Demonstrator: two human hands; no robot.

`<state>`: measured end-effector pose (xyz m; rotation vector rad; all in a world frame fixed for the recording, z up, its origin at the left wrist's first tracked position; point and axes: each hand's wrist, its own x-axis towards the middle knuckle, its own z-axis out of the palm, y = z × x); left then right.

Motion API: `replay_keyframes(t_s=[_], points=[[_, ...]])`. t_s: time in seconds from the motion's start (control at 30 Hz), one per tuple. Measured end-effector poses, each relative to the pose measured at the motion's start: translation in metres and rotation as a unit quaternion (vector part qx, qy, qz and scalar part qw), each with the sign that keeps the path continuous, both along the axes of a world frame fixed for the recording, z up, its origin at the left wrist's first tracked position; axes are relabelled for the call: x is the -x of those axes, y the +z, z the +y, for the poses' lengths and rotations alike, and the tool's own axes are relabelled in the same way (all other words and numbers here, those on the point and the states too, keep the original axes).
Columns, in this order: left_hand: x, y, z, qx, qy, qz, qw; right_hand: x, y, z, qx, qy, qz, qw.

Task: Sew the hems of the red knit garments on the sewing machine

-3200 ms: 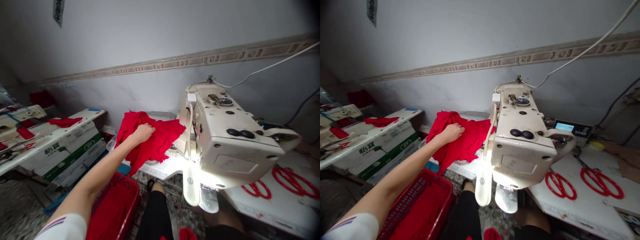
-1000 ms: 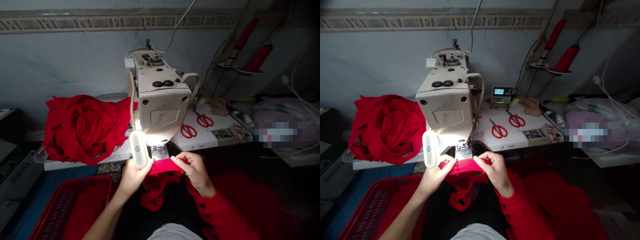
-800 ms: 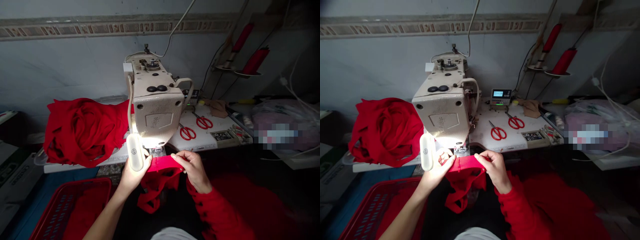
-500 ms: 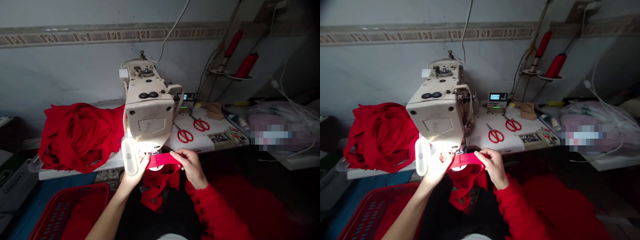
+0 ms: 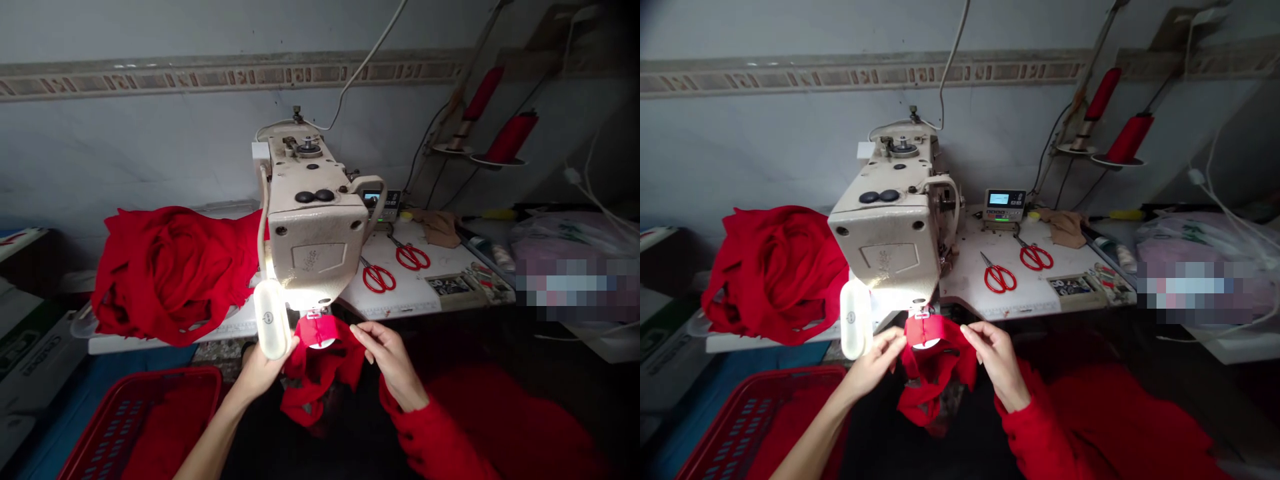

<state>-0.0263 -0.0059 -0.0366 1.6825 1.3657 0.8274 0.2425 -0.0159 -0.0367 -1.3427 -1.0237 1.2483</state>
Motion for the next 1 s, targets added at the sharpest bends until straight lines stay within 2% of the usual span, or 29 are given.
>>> replay_keyframes(t_s=[0.07,0.13,0.23,0.33,0.47,0.53,0.63,0.7,0.83,0.9,1.0], points=[[0.016,0.000,-0.002,0.051,-0.019,-0.023,0.998,0.000,-0.007,-0.007,-0.015,-0.010,-0.013,1.000],[0.029,0.004,0.001,0.062,0.004,-0.051,0.997,0.004,-0.010,-0.016,-0.015,-0.007,-0.010,1.000],[0.040,0.016,0.007,0.028,0.066,-0.097,0.993,0.020,-0.007,-0.029,0.022,0.077,0.016,0.997],[0.035,0.023,0.008,-0.001,0.098,-0.127,0.987,0.037,0.002,-0.037,0.044,0.156,0.024,0.986],[0.013,0.017,-0.009,0.010,0.113,-0.172,0.979,0.051,0.018,-0.040,-0.001,0.180,-0.048,0.983],[0.006,0.010,-0.021,0.076,0.067,-0.195,0.976,0.053,0.026,-0.042,-0.013,0.196,-0.060,0.979],[0.006,0.004,-0.037,0.164,-0.077,-0.206,0.962,0.051,0.032,-0.047,-0.015,0.208,-0.021,0.978],[0.009,0.005,-0.042,0.145,-0.131,-0.201,0.960,0.048,0.032,-0.050,0.001,0.238,-0.007,0.971],[-0.001,0.020,-0.043,0.044,-0.095,-0.144,0.984,0.041,0.027,-0.053,0.077,0.362,-0.083,0.925],[-0.014,0.027,-0.041,0.037,-0.162,-0.097,0.981,0.037,0.027,-0.051,0.043,0.415,-0.148,0.897],[-0.029,0.030,-0.037,0.091,-0.303,-0.049,0.948,0.029,0.031,-0.048,-0.011,0.459,-0.187,0.868]])
